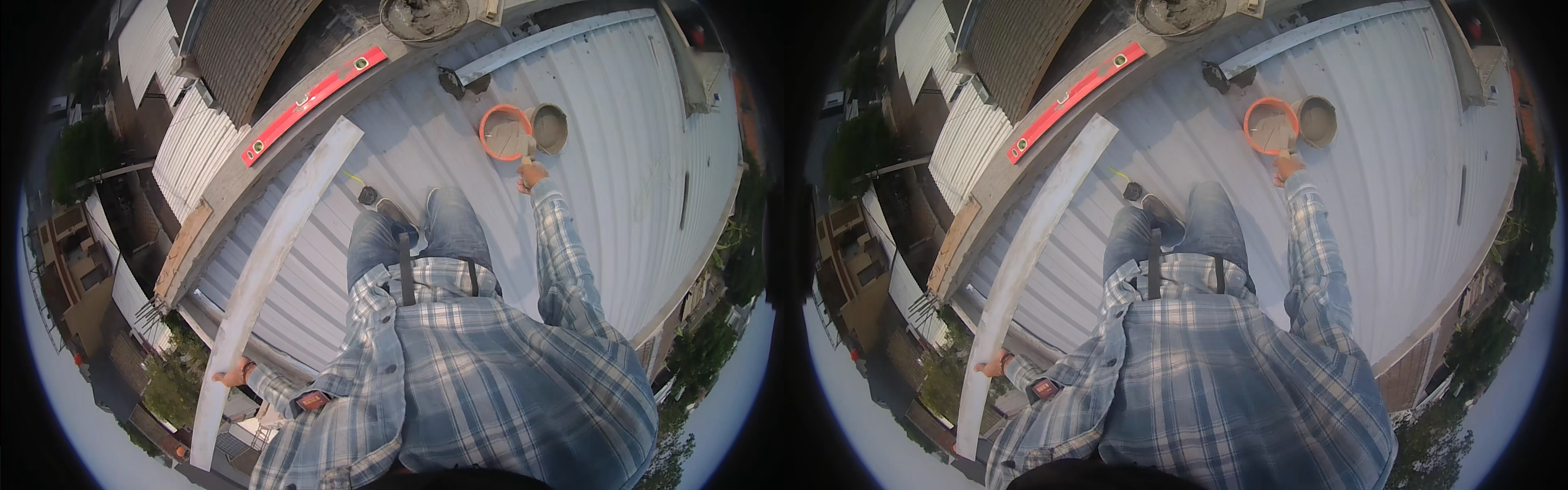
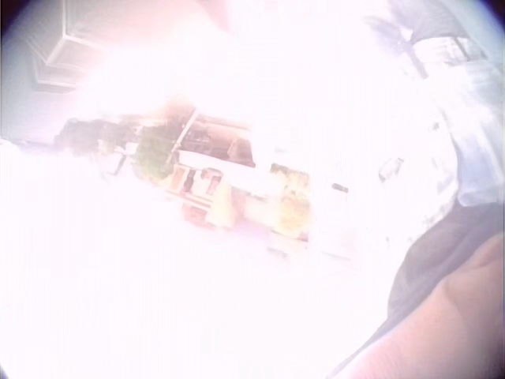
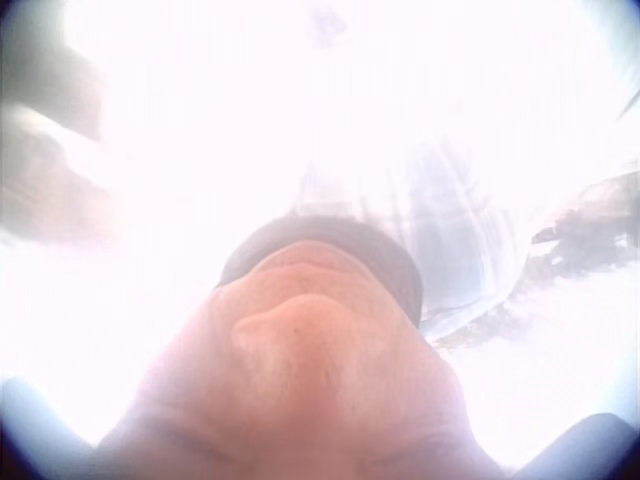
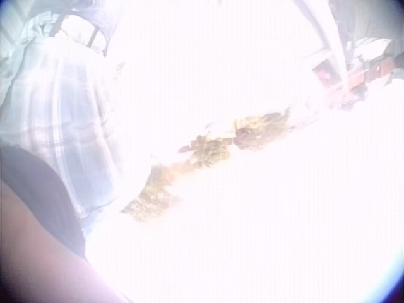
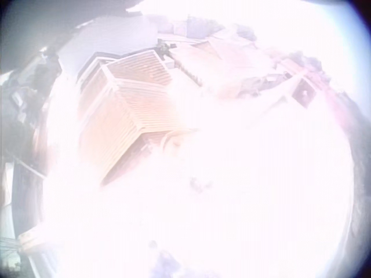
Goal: The person applies cement to a curved metal roof edge using a trowel, then places a long metal strip along the edge and checks its alignment with a spirit level. The person repeatedly scoops cement from a bucket and smooths it along the strip.
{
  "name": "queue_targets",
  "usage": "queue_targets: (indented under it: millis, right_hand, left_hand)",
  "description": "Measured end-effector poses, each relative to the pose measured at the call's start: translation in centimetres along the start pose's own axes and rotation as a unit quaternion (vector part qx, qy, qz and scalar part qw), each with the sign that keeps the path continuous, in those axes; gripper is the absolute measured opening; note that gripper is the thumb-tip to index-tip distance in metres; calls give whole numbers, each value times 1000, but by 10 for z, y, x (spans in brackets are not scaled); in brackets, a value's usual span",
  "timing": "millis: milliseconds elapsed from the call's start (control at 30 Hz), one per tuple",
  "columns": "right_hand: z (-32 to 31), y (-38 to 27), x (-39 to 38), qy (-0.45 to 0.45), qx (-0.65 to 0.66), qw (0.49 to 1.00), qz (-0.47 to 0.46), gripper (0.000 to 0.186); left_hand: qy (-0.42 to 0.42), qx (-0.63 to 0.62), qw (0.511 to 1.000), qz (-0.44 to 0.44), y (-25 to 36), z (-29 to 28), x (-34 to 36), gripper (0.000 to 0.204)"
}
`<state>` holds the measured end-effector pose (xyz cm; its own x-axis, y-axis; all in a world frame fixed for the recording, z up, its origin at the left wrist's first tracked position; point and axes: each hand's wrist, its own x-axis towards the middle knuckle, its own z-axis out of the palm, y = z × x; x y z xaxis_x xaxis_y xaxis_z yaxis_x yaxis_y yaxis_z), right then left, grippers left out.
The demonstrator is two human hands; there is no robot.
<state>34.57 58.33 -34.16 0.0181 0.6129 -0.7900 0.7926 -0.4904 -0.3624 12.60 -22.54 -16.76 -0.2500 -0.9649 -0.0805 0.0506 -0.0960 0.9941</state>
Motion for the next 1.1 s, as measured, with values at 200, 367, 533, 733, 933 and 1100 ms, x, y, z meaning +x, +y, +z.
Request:
queue_targets:
  millis: [200,367,533,733,933,1100]
  right_hand:
    - [-9,34,82,146,72,987,-14,42]
    - [-24,55,134,186,10,983,-6,43]
    - [-36,50,158,239,45,964,-106,37]
    - [-69,71,286,345,-29,929,-133,41]
    - [-89,125,398,593,-193,765,-162,48]
    - [53,41,161,332,152,807,-463,34]
  left_hand:
    - [-27,28,998,-52,-62,13,-27,71]
    - [-105,126,985,-54,-108,27,-33,76]
    - [-150,73,979,-118,-181,55,-59,68]
    - [-183,0,974,-130,-258,46,-53,61]
    - [-243,-90,938,-229,-380,72,-104,61]
    - [-227,-120,944,-207,-347,71,-121,60]
